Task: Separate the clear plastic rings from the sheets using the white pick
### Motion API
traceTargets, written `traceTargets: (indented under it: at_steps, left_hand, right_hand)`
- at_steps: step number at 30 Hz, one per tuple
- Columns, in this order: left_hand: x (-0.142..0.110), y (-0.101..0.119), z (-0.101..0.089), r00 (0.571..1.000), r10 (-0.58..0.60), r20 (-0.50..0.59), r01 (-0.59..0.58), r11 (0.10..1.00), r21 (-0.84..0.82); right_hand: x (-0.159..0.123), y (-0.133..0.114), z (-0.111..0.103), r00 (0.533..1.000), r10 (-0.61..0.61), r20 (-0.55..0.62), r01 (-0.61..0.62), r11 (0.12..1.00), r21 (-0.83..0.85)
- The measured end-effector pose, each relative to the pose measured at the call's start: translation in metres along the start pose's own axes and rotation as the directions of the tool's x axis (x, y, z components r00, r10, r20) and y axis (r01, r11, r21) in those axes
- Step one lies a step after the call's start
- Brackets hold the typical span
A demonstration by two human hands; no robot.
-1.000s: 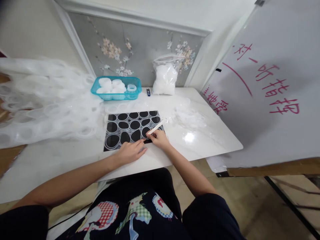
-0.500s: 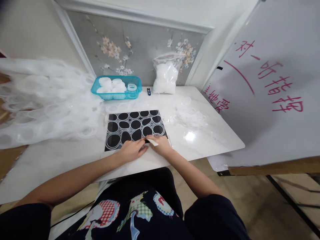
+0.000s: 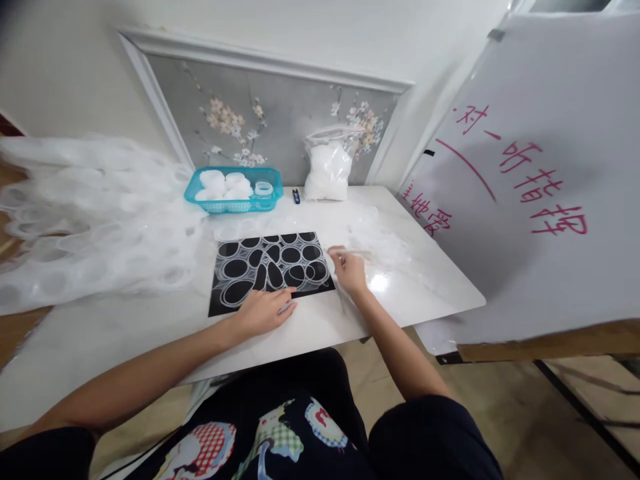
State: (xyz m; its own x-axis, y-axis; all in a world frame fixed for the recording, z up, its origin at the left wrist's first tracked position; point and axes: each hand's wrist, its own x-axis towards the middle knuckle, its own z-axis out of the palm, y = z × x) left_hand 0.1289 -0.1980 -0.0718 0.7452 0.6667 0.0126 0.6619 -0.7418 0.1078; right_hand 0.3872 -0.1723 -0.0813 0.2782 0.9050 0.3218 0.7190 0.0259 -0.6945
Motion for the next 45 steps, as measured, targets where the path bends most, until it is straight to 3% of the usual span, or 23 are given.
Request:
traceTargets:
  at_steps: [2,4,8,11,15,18,21,24,26,27,31,33,34,38,40,42,45]
  left_hand:
    - [0.004,0.002,-0.007,0.999,0.04,-0.012,-0.04,0.999,-0.01]
    - [0.015,0.002,-0.015,0.999,0.042,-0.016,-0.043,0.999,-0.025]
    - [0.05,-0.003,-0.02,0.999,-0.015,0.028,0.017,0.997,-0.076]
    - [0.069,-0.008,-0.017,0.996,-0.006,0.091,0.019,0.99,-0.142]
    - [0.074,-0.018,-0.018,0.994,-0.008,0.111,0.029,0.982,-0.188]
    - [0.073,-0.031,-0.025,0.992,-0.036,0.122,0.074,0.943,-0.324]
    - [0.076,-0.048,-0.029,0.988,-0.104,0.114,0.152,0.777,-0.612]
    - [0.081,-0.06,-0.029,0.97,-0.204,0.136,0.202,0.353,-0.913]
    - [0.083,-0.065,-0.027,0.952,-0.263,0.156,0.192,0.115,-0.975]
    - [0.084,-0.067,-0.026,0.946,-0.286,0.152,0.175,0.058,-0.983]
    - [0.083,-0.07,-0.02,0.936,-0.315,0.159,0.162,-0.017,-0.987]
    - [0.083,-0.07,-0.014,0.918,-0.349,0.19,0.202,-0.001,-0.979]
    - [0.083,-0.07,-0.011,0.907,-0.383,0.175,0.216,0.066,-0.974]
    - [0.081,-0.069,-0.001,0.871,-0.485,-0.073,0.258,0.579,-0.773]
    - [0.079,-0.068,-0.001,0.861,-0.488,-0.142,0.297,0.711,-0.638]
    - [0.078,-0.068,-0.002,0.85,-0.505,-0.152,0.31,0.711,-0.631]
    - [0.078,-0.07,-0.004,0.814,-0.573,-0.093,0.264,0.508,-0.82]
  right_hand:
    - [-0.023,0.001,0.004,0.993,-0.019,0.115,0.014,0.999,0.048]
    - [-0.035,0.0,0.008,0.991,0.003,0.136,-0.016,0.995,0.096]
    - [-0.033,0.0,0.014,0.98,0.039,0.196,-0.081,0.974,0.211]
    - [-0.029,0.001,0.018,0.966,-0.008,0.257,-0.039,0.983,0.178]
    - [-0.031,0.001,0.019,0.955,-0.082,0.286,0.048,0.991,0.126]
    - [-0.031,-0.001,0.017,0.945,-0.123,0.302,0.086,0.987,0.135]
    - [-0.032,-0.002,0.015,0.943,-0.136,0.304,0.092,0.984,0.155]
    - [-0.033,-0.002,0.016,0.943,-0.132,0.306,0.076,0.979,0.188]
    - [-0.033,-0.002,0.017,0.944,-0.13,0.302,0.069,0.977,0.204]
    - [-0.032,-0.002,0.017,0.945,-0.13,0.301,0.067,0.975,0.211]
    - [-0.031,-0.002,0.019,0.943,-0.141,0.3,0.064,0.965,0.253]
    - [-0.03,-0.002,0.02,0.945,-0.146,0.293,0.067,0.962,0.264]
    - [-0.03,-0.002,0.02,0.945,-0.15,0.29,0.073,0.963,0.26]
    - [-0.031,-0.005,0.02,0.938,-0.189,0.29,0.134,0.971,0.198]
    - [-0.032,-0.006,0.018,0.939,-0.19,0.287,0.15,0.976,0.157]
    - [-0.033,-0.008,0.017,0.943,-0.181,0.28,0.152,0.981,0.123]
    - [-0.034,-0.008,0.016,0.946,-0.179,0.27,0.157,0.983,0.099]
